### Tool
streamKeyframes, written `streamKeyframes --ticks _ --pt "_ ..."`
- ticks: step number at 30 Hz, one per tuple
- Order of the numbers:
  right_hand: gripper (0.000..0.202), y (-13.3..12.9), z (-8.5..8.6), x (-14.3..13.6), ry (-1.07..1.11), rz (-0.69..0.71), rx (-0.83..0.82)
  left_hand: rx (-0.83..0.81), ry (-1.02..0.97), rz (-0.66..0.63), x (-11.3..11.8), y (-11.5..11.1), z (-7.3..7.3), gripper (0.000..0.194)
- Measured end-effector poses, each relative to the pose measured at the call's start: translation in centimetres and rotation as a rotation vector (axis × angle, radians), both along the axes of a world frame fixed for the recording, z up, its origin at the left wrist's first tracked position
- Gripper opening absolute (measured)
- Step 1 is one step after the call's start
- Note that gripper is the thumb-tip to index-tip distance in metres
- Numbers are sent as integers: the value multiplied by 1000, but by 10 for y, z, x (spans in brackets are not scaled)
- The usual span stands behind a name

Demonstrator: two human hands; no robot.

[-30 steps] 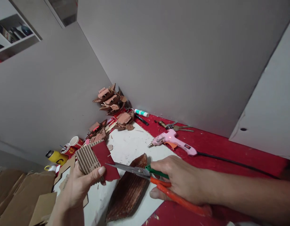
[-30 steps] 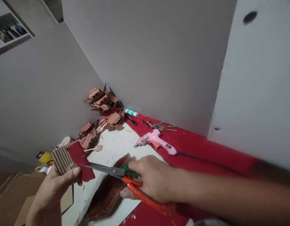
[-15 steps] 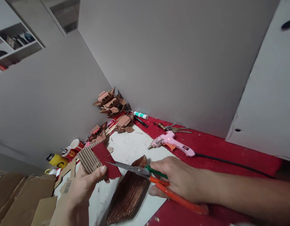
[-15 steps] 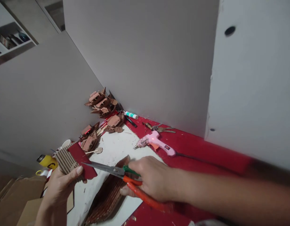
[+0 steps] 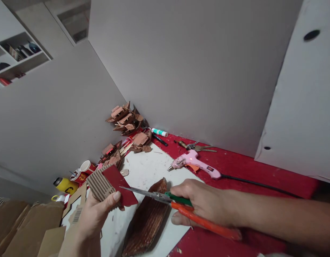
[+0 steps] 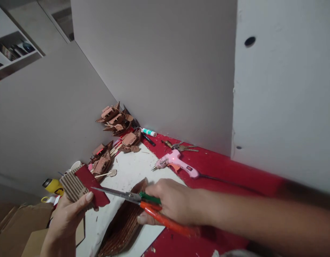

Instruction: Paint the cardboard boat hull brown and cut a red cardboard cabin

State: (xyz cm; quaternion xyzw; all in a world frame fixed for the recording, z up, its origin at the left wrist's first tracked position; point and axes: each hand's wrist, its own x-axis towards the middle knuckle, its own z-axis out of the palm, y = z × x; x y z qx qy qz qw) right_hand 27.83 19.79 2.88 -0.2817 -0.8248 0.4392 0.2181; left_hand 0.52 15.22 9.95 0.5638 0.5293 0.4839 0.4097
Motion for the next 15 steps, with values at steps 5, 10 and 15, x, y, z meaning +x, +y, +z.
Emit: streamKeyframes --ticks 5,10,15 --pt "47 -2 -4 -2 46 16 -27 7 -35 -125 0 5 -3 20" --pt "39 2 0 -2 104 148 -104 13 -90 -182 5 11 -9 23" --pt "48 9 -1 1 165 304 -148 -36 -111 -169 6 10 -11 26"
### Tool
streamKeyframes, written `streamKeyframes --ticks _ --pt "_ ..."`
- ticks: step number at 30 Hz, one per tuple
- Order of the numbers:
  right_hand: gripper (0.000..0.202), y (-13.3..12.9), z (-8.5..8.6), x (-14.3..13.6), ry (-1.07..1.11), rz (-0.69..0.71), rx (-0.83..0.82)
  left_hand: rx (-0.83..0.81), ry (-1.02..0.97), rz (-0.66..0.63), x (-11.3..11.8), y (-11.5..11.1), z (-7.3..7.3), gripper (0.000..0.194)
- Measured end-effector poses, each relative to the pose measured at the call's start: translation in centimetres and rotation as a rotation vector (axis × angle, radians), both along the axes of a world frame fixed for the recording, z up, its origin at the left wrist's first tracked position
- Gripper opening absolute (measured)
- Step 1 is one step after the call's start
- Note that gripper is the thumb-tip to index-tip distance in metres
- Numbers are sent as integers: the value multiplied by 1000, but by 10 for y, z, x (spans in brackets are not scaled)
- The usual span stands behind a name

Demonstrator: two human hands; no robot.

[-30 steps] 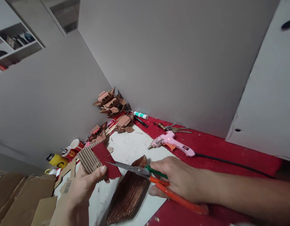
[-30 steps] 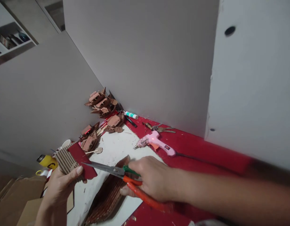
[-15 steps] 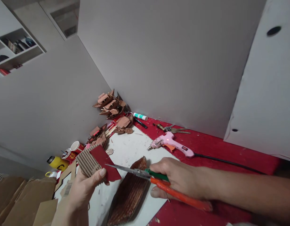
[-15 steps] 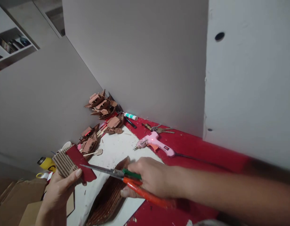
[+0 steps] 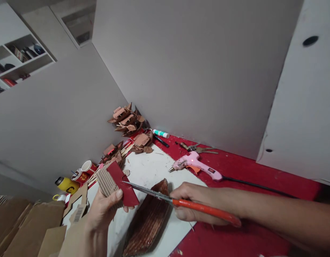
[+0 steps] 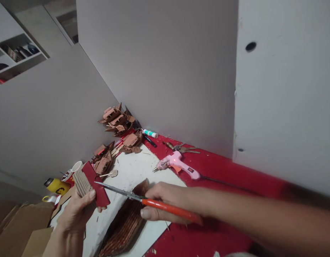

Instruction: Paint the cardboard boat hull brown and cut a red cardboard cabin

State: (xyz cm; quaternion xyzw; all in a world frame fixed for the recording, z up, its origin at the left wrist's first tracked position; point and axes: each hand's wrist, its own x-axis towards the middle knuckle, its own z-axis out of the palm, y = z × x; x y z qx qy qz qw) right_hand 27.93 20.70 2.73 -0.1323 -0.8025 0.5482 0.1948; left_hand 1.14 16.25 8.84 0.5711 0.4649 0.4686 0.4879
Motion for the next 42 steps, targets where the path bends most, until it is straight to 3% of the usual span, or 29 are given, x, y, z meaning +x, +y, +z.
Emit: streamKeyframes --ticks 5,9,16,19,23,28,31,34,37,39,42 --pt "43 2 -1 1 -70 -101 79 -34 -6 3 0 1 2 23" --pt "41 4 0 1 -51 -70 103 -42 -25 0 -3 0 8 21" --pt "55 7 1 0 52 -92 56 -26 124 160 -23 -15 22 24" --pt "60 4 -4 -3 86 -203 -30 -68 214 69 -24 -16 24 21" --pt "63 0 -7 -9 214 -372 -256 -182 291 -175 -4 -13 16 23" --pt "40 -12 4 -14 207 -345 -305 -402 335 -367 26 -19 -7 24" --pt "27 -18 4 -15 191 -323 -289 -431 240 -344 31 -19 -11 23" --pt "29 -14 -1 -15 279 -483 -422 -222 216 -87 29 -16 -5 40" --pt "31 -1 -2 -17 491 -685 -592 272 371 212 33 -18 2 45" --pt "29 7 1 -19 582 -716 -703 627 610 243 40 -22 1 54" --pt "28 11 4 -21 572 -676 -814 1040 1007 96 52 -24 -6 57"
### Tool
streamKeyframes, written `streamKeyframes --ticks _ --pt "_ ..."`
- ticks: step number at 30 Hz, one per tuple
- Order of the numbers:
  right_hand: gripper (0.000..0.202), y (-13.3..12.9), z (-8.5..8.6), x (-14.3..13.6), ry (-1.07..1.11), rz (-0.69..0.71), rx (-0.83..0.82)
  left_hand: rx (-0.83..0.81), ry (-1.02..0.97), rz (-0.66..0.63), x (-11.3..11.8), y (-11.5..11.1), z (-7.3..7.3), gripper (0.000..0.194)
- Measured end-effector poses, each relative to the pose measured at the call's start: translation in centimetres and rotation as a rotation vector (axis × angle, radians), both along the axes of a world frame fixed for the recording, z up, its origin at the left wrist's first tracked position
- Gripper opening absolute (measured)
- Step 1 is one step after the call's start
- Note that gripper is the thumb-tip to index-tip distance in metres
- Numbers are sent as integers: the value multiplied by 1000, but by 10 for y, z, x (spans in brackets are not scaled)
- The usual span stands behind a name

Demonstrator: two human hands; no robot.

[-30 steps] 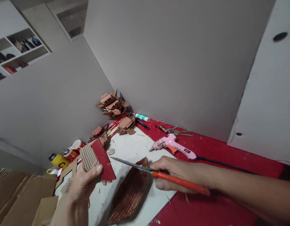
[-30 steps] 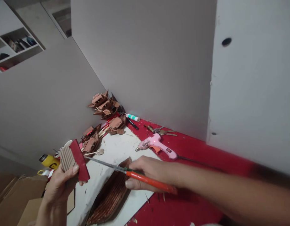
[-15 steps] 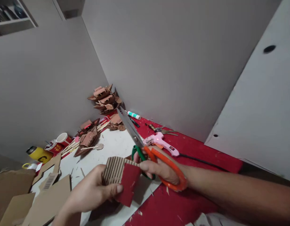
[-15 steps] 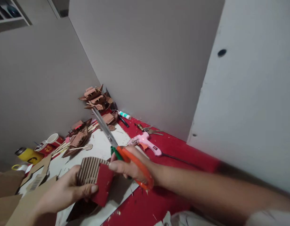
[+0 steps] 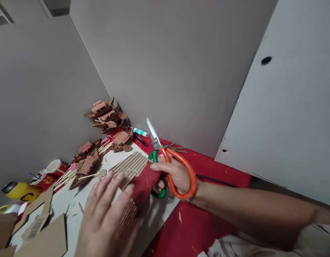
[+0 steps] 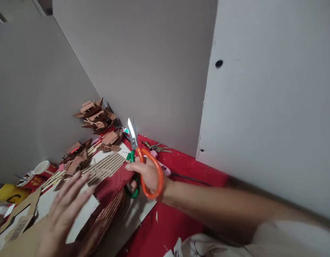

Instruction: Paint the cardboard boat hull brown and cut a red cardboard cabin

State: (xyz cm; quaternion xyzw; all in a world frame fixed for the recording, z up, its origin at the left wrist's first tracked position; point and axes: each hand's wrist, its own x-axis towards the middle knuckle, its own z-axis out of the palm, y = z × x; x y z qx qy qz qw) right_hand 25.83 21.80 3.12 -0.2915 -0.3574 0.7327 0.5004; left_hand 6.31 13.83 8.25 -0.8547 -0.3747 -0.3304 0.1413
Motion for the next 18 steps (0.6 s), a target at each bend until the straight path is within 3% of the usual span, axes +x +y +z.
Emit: streamKeyframes --ticks 2,4,8,10,14,16,18 --pt "26 -3 0 -2 -8 56 -14 116 197 -61 3 2 -5 50" --pt "25 -9 -1 -3 -21 150 -12 127 307 -117 0 6 -7 43" --pt "37 -16 -2 1 -158 341 94 28 273 -212 -11 5 1 34" --pt "50 -17 0 8 -304 346 204 -79 79 -120 -17 -2 10 30" --pt "57 -14 10 31 -634 198 499 -484 -511 212 -34 -15 27 10" --pt "57 -9 15 40 -793 222 776 -681 -731 231 -47 -15 34 13" --pt "52 -4 19 46 -920 223 944 -813 -870 193 -58 -13 40 19"
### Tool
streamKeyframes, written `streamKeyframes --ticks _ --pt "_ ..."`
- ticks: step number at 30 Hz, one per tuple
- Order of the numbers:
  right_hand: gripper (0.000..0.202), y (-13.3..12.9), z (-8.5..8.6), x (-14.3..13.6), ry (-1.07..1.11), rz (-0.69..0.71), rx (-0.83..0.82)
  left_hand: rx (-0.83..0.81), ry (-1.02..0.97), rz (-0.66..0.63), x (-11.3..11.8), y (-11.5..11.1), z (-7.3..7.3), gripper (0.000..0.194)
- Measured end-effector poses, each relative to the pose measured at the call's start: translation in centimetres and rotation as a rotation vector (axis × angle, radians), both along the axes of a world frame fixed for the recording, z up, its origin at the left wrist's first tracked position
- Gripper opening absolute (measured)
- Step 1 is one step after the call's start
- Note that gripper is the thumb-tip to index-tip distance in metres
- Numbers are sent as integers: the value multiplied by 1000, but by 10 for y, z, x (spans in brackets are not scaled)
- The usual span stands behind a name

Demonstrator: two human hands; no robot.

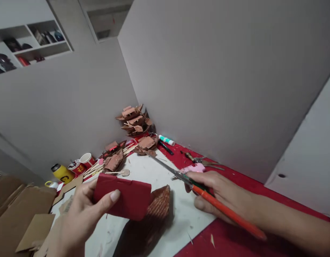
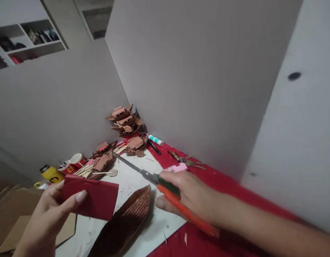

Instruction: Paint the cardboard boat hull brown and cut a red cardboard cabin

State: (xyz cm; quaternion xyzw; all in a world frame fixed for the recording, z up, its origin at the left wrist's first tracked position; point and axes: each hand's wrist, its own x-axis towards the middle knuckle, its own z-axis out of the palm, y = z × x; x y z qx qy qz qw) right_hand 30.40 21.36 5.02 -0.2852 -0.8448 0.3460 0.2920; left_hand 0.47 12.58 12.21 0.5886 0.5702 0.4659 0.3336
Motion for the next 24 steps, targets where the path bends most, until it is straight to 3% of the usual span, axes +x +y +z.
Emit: streamKeyframes --ticks 6,11,16,24 --pt "39 -1 13 -6 -290 48 134 -90 -152 -98 -14 -2 9 14" --pt "33 -3 23 -20 -347 150 72 -110 -184 -146 -7 -6 13 12" --pt "39 5 17 -28 -339 202 55 -99 -191 -87 -3 -1 9 19" --pt "40 8 3 -28 -345 115 30 -111 -224 -53 -7 9 -4 20"
